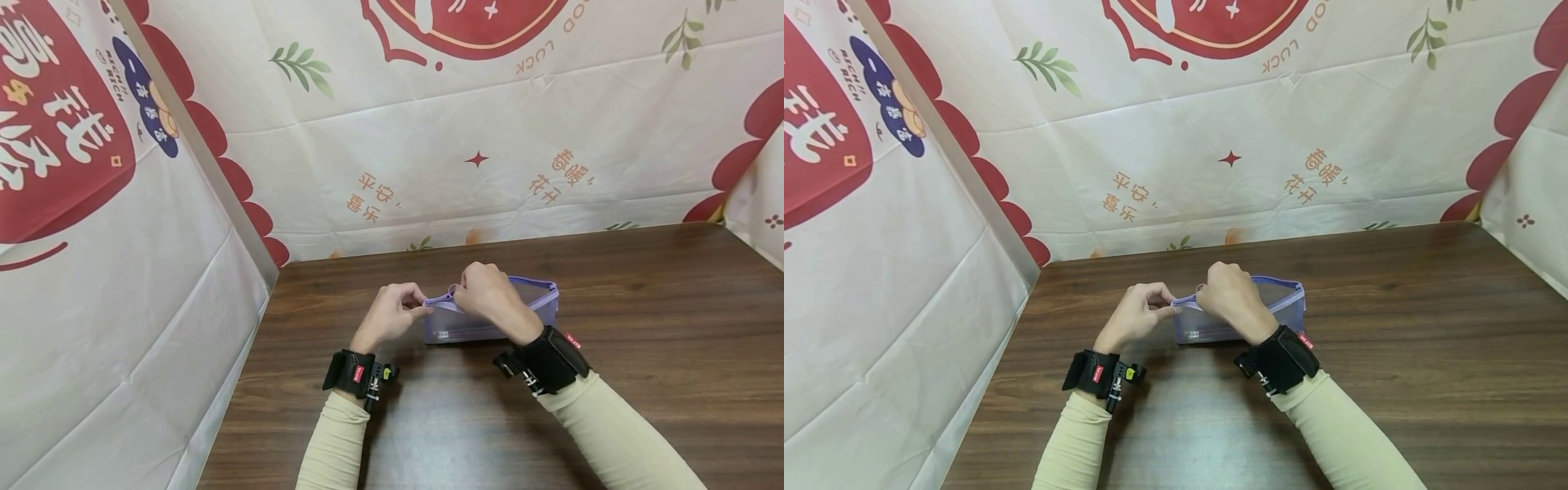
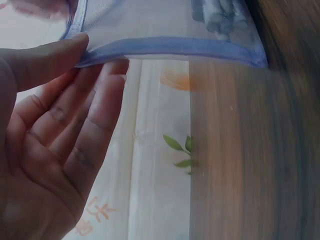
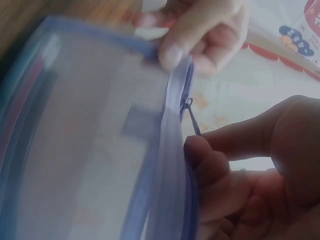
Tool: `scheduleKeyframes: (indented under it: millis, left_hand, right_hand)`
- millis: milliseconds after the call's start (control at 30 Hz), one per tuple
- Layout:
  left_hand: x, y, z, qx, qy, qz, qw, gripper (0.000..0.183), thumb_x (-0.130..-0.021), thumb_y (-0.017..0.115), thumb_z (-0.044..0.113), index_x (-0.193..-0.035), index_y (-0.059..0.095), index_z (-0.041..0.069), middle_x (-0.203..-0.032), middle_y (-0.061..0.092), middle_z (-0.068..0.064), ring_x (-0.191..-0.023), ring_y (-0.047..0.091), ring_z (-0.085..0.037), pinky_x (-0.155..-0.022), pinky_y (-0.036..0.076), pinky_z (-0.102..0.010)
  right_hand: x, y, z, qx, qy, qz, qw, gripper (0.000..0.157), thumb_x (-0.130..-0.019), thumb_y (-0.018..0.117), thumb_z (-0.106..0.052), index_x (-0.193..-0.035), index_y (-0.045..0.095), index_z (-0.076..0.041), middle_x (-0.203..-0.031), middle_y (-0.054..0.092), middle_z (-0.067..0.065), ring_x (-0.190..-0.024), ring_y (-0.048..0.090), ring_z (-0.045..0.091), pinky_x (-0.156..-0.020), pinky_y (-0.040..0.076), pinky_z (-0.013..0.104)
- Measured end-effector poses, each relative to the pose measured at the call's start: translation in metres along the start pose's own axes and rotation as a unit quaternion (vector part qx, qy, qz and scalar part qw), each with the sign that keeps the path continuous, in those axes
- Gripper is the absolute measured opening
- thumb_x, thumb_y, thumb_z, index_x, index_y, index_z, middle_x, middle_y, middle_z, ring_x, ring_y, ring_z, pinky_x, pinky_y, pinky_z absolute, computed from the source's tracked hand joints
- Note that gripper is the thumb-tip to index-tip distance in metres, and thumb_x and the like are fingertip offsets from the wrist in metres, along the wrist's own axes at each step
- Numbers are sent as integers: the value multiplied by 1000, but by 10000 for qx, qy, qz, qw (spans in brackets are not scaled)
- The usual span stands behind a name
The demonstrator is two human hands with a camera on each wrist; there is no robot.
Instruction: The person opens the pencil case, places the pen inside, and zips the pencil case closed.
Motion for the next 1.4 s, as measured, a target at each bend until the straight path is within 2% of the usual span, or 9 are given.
scheduleKeyframes:
  millis: [233,333,367,567,600,800,967,1167,1400]
  left_hand:
    - [0,1,-2,13,78,-84,9999,6,-82,71,14,-80,66,11,-78,70,-1,-68,62,-8,-57,48,-24]
    - [0,3,0,12,186,-107,9998,6,-81,71,14,-80,66,11,-78,69,-1,-69,62,-8,-59,50,-24]
    - [2,2,6,10,218,-105,9997,5,-81,70,11,-81,66,9,-78,70,-3,-69,62,-10,-59,50,-25]
    - [0,5,10,-146,445,-118,9988,6,-82,70,9,-84,66,5,-80,71,-7,-71,64,-12,-64,55,-31]
    - [-1,6,5,-186,453,-115,9987,7,-82,70,11,-85,66,6,-80,71,-5,-71,63,-9,-65,56,-30]
    - [-3,11,10,-552,486,-202,9971,14,-81,72,14,-92,64,9,-83,70,-2,-72,62,-5,-66,55,-24]
    - [-2,11,26,-1228,713,-68,9898,16,-81,72,22,-92,66,13,-80,69,2,-68,61,-4,-62,53,-23]
    - [-1,8,44,-2134,886,208,9727,13,-79,73,25,-87,69,15,-73,68,6,-62,56,-2,-56,48,-24]
    - [0,10,54,-2346,956,178,9672,10,-78,74,18,-84,71,11,-74,71,1,-62,58,-5,-57,50,-24]
  right_hand:
    - [1,-7,12,40,-28,-10,10000,44,-86,56,-16,-47,35,-15,-44,24,-6,-38,21,8,-40,20,24]
    - [2,-7,16,-2,5,-67,10000,43,-86,56,-17,-48,38,-15,-44,27,-6,-38,24,8,-40,21,24]
    - [2,-7,16,-3,21,-84,10000,42,-87,56,-17,-48,38,-15,-44,27,-6,-38,25,8,-40,22,24]
    - [4,-8,16,31,-32,-86,10000,41,-88,56,-19,-51,41,-13,-45,32,-4,-39,31,11,-41,25,25]
    - [4,-8,15,57,-76,-51,9999,40,-88,56,-19,-52,42,-13,-46,34,-4,-40,33,12,-41,26,26]
    - [6,-7,11,161,-184,22,9997,32,-89,57,-18,-58,50,-10,-55,45,1,-47,43,15,-44,31,28]
    - [8,-5,12,151,-123,-52,9998,33,-90,56,-19,-58,50,-10,-56,44,1,-46,42,14,-43,31,27]
    - [11,-7,11,105,-192,25,9998,36,-89,57,-19,-56,48,-11,-57,45,1,-46,42,14,-43,31,26]
    - [12,-8,13,92,-196,107,9997,34,-88,58,-19,-56,50,-11,-53,45,-1,-45,43,14,-42,32,26]
Point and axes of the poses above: each hand's wrist, its own x-axis away from the middle knuckle, its own y-axis out of the palm, z = x × y, the point moved 10 cm from there along -x, towards the middle knuckle
